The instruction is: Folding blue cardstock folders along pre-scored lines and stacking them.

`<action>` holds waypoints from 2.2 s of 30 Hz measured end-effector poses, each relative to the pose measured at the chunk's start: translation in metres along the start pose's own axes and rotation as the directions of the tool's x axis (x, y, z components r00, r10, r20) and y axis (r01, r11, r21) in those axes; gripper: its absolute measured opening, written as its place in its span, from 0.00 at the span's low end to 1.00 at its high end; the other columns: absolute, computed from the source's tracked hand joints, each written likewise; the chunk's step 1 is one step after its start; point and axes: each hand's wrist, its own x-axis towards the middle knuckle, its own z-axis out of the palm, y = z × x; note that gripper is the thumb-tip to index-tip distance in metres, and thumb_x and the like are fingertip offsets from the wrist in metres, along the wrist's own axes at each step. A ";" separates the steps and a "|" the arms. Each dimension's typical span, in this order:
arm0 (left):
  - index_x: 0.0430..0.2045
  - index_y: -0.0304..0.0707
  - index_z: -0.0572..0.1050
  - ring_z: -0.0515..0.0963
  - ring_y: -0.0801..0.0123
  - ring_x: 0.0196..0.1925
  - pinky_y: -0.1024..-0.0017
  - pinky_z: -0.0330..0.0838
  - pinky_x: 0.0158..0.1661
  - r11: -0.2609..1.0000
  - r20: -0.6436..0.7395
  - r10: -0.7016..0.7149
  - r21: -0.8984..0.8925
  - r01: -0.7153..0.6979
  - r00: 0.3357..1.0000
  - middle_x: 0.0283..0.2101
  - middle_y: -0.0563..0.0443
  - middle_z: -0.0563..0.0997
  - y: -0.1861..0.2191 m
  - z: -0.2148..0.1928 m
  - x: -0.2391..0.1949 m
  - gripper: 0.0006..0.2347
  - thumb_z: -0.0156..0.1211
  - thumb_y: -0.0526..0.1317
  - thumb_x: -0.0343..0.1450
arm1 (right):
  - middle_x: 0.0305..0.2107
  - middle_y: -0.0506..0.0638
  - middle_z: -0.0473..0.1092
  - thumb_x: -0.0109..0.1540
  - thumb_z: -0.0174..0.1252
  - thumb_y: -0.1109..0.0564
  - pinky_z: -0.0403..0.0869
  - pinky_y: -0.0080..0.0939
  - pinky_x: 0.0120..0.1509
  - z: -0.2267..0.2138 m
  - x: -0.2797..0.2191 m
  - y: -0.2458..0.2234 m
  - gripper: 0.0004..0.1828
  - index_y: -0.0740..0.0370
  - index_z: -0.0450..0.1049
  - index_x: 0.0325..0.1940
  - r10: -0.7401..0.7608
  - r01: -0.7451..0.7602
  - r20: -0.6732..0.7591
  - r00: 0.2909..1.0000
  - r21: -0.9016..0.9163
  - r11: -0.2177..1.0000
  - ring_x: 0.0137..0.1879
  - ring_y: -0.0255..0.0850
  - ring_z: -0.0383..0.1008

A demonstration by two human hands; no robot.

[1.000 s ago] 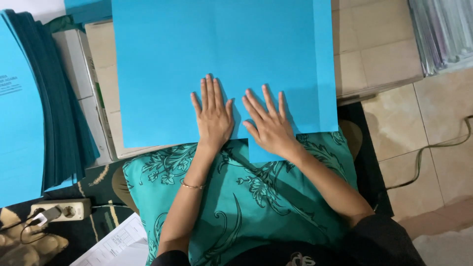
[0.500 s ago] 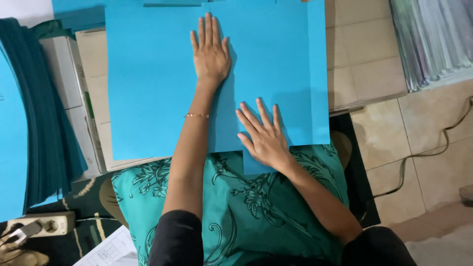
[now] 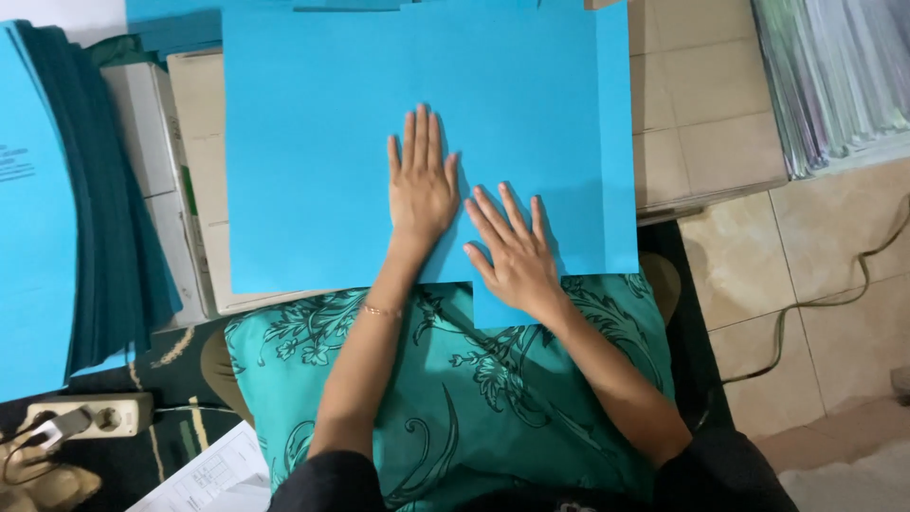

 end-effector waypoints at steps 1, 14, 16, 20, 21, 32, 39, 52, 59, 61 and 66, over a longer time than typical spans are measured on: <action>0.74 0.36 0.51 0.46 0.56 0.80 0.49 0.42 0.75 1.000 -0.003 -0.001 0.005 0.001 1.000 0.78 0.43 0.49 0.003 -0.001 -0.011 0.26 0.35 0.51 0.82 | 0.78 0.46 0.45 0.74 0.40 0.40 0.38 0.75 0.79 0.003 0.000 0.002 0.32 0.49 0.53 0.81 -0.004 0.004 -0.004 1.000 0.003 1.000 0.83 0.55 0.38; 0.75 0.41 0.51 0.45 0.62 0.81 0.51 0.32 0.74 0.997 0.080 0.071 -0.017 -0.069 0.994 0.79 0.48 0.48 0.003 -0.032 -0.104 0.28 0.31 0.55 0.81 | 0.77 0.56 0.48 0.74 0.39 0.40 0.39 0.71 0.79 0.000 -0.013 0.081 0.34 0.58 0.54 0.81 0.362 -0.371 -0.186 0.914 -0.013 0.929 0.82 0.57 0.43; 0.75 0.41 0.52 0.47 0.61 0.80 0.51 0.33 0.74 0.996 0.043 0.088 -0.005 -0.088 0.995 0.79 0.47 0.50 0.000 -0.029 -0.111 0.27 0.32 0.54 0.81 | 0.78 0.55 0.45 0.74 0.33 0.37 0.35 0.71 0.79 -0.003 -0.021 0.099 0.35 0.56 0.53 0.82 0.450 -0.448 -0.154 0.880 0.044 0.893 0.83 0.56 0.38; 0.74 0.41 0.54 0.50 0.62 0.80 0.51 0.35 0.74 0.991 -0.010 0.133 0.030 -0.132 0.991 0.78 0.47 0.53 -0.006 -0.026 -0.123 0.27 0.32 0.55 0.81 | 0.78 0.62 0.37 0.75 0.37 0.37 0.36 0.72 0.80 -0.002 -0.038 0.117 0.37 0.63 0.51 0.81 0.587 -0.559 -0.248 0.771 0.178 0.810 0.82 0.61 0.31; 0.74 0.42 0.55 0.51 0.62 0.79 0.51 0.37 0.74 0.987 -0.027 0.157 0.030 -0.156 0.987 0.78 0.48 0.54 -0.007 -0.026 -0.125 0.27 0.32 0.55 0.81 | 0.78 0.66 0.34 0.75 0.40 0.34 0.36 0.75 0.80 0.000 -0.042 0.118 0.40 0.65 0.50 0.81 0.639 -0.601 -0.285 0.715 0.218 0.769 0.82 0.64 0.28; 0.72 0.41 0.59 0.54 0.62 0.78 0.48 0.39 0.73 0.982 -0.095 0.179 -0.044 -0.184 0.979 0.76 0.48 0.58 -0.010 -0.037 -0.128 0.26 0.38 0.54 0.80 | 0.43 0.68 0.77 0.74 0.55 0.53 0.72 0.64 0.54 -0.069 -0.051 0.105 0.11 0.62 0.72 0.57 0.556 -0.446 -0.339 0.759 0.353 0.823 0.53 0.66 0.76; 0.73 0.40 0.56 0.50 0.60 0.80 0.41 0.36 0.72 0.974 -0.071 0.108 -0.194 -0.120 0.992 0.78 0.47 0.53 -0.011 -0.049 -0.097 0.26 0.42 0.52 0.80 | 0.42 0.53 0.76 0.76 0.55 0.58 0.75 0.32 0.50 -0.107 -0.024 0.120 0.12 0.60 0.67 0.64 0.576 -0.123 -0.337 0.744 0.780 0.614 0.45 0.32 0.75; 0.64 0.26 0.65 0.52 0.49 0.77 0.37 0.45 0.70 0.989 -0.296 0.045 -0.122 -0.085 0.954 0.73 0.36 0.61 -0.065 -0.085 0.072 0.26 0.46 0.52 0.79 | 0.46 0.45 0.71 0.67 0.59 0.54 0.74 0.36 0.57 -0.052 0.310 0.165 0.14 0.58 0.75 0.56 0.651 0.046 -0.165 0.741 0.980 0.195 0.50 0.35 0.72; 0.64 0.30 0.66 0.56 0.48 0.76 0.36 0.46 0.69 0.991 -0.293 0.009 -0.124 -0.047 0.956 0.71 0.39 0.64 -0.106 -0.063 0.155 0.22 0.42 0.48 0.81 | 0.45 0.47 0.77 0.66 0.58 0.57 0.74 0.36 0.58 -0.019 0.410 0.200 0.13 0.60 0.77 0.54 0.632 0.057 -0.180 0.753 0.976 0.210 0.50 0.35 0.76; 0.64 0.31 0.67 0.57 0.49 0.75 0.38 0.46 0.69 0.989 -0.262 -0.006 -0.144 -0.032 0.965 0.70 0.40 0.66 -0.109 -0.056 0.169 0.22 0.41 0.49 0.80 | 0.47 0.47 0.76 0.66 0.57 0.56 0.73 0.38 0.61 -0.005 0.426 0.200 0.14 0.59 0.76 0.55 0.630 0.021 -0.176 0.756 0.969 0.245 0.52 0.36 0.75; 0.58 0.34 0.73 0.62 0.49 0.73 0.36 0.44 0.68 0.978 -0.002 -0.106 -0.182 0.104 0.994 0.67 0.43 0.70 -0.115 -0.017 0.187 0.30 0.36 0.61 0.76 | 0.62 0.56 0.65 0.69 0.50 0.53 0.62 0.55 0.78 0.018 0.449 0.180 0.13 0.55 0.69 0.57 0.688 -0.289 -0.079 0.721 0.869 0.402 0.72 0.49 0.63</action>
